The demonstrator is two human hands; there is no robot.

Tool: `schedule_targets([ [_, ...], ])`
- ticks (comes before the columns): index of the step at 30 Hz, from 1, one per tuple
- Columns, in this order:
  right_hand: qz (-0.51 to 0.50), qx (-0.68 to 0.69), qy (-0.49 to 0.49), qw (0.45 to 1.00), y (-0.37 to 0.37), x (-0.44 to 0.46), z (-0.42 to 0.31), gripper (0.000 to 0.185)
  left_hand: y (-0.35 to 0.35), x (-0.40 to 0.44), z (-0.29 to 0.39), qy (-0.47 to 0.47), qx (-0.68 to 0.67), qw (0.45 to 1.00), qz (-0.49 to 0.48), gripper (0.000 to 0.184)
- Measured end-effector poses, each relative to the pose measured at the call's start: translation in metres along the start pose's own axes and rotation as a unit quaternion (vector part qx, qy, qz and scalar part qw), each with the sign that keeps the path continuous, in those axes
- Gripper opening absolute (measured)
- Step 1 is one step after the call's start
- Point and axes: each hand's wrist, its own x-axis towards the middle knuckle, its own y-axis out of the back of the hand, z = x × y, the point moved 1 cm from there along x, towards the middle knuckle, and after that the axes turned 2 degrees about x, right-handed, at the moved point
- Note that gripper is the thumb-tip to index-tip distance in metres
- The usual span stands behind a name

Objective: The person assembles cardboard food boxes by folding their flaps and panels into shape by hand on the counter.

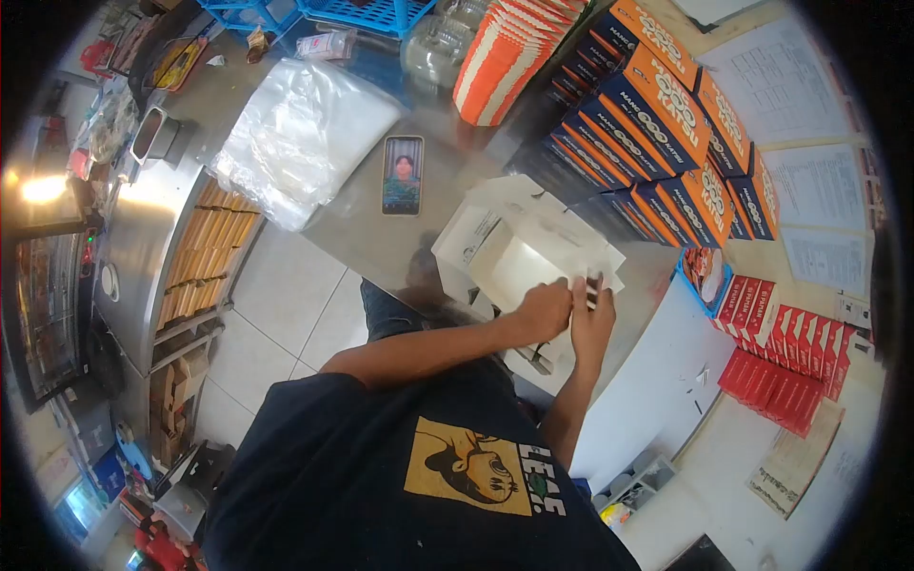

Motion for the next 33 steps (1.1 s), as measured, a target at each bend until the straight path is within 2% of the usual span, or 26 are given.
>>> schedule_targets([
  [1, -0.069, -0.132, -0.085, 0.985, 0.003, 0.006, -0.002, 0.058, -0.002, -0.003, 0.008, -0.024, 0.049, 0.998, -0.042, 0.016],
  [2, -0.01, -0.141, -0.095, 0.985, 0.003, 0.007, 0.0, 0.056, 0.0, -0.006, 0.011, -0.045, 0.088, 0.991, -0.091, 0.016],
  [6, -0.033, -0.164, -0.077, 0.983, 0.006, 0.046, 0.103, 0.051, -0.003, -0.014, -0.006, -0.055, 0.121, 0.986, -0.103, 0.016],
  [8, -0.045, -0.071, -0.01, 0.996, 0.015, 0.048, 0.116, 0.038, -0.002, -0.018, -0.025, -0.018, 0.108, 0.991, -0.071, 0.015],
  [9, -0.046, -0.07, -0.009, 0.996, 0.015, 0.043, 0.109, 0.038, -0.001, -0.018, -0.034, -0.017, 0.109, 0.991, -0.071, 0.015],
  [11, -0.099, 0.126, -0.104, 0.982, 0.01, 0.023, 0.087, 0.029, -0.004, -0.018, -0.049, -0.006, 0.064, 0.996, -0.058, 0.012],
  [12, -0.1, 0.125, -0.105, 0.982, 0.005, 0.018, 0.087, 0.029, -0.011, -0.018, -0.055, -0.005, 0.062, 0.996, -0.059, 0.012],
  [14, -0.159, 0.229, -0.201, 0.939, -0.008, 0.011, 0.092, 0.021, -0.024, -0.016, -0.063, -0.084, 0.004, 0.996, -0.009, 0.012],
  [17, -0.147, 0.219, -0.229, 0.937, -0.026, 0.004, 0.098, 0.016, -0.033, -0.007, -0.06, -0.034, 0.028, 0.999, -0.03, 0.012],
  [19, -0.143, 0.235, -0.217, 0.937, -0.035, -0.006, 0.096, 0.016, -0.035, -0.006, -0.06, -0.03, 0.032, 0.999, -0.021, 0.012],
  [21, -0.147, 0.19, -0.211, 0.948, -0.039, -0.013, 0.093, 0.015, -0.031, -0.006, -0.058, -0.027, 0.035, 0.999, -0.014, 0.012],
  [23, -0.132, 0.227, -0.208, 0.942, -0.038, -0.017, 0.1, 0.016, -0.02, -0.006, -0.06, -0.033, 0.017, 0.998, -0.043, 0.018],
  [26, -0.091, 0.271, -0.193, 0.938, -0.035, -0.018, 0.115, 0.017, 0.068, -0.022, -0.024, -0.051, -0.054, 0.995, -0.06, 0.024],
  [28, -0.067, 0.284, -0.181, 0.939, -0.032, -0.017, 0.12, 0.017, 0.132, -0.036, -0.032, 0.089, -0.097, 0.99, 0.051, 0.028],
  [29, -0.063, 0.246, -0.175, 0.951, -0.028, -0.014, 0.12, 0.019, 0.15, -0.034, -0.055, 0.051, -0.047, 0.976, 0.205, 0.029],
  [30, -0.059, 0.207, -0.17, 0.962, -0.026, -0.013, 0.121, 0.021, 0.164, -0.035, -0.101, 0.124, 0.03, 0.966, 0.224, 0.03],
  [31, -0.059, 0.207, -0.171, 0.962, -0.025, -0.013, 0.122, 0.021, 0.192, -0.03, -0.104, 0.195, 0.131, 0.942, 0.238, 0.035],
  [33, -0.037, 0.213, -0.179, 0.96, -0.025, -0.008, 0.121, 0.022, 0.198, -0.026, -0.205, 0.231, 0.214, 0.93, 0.188, 0.037],
])
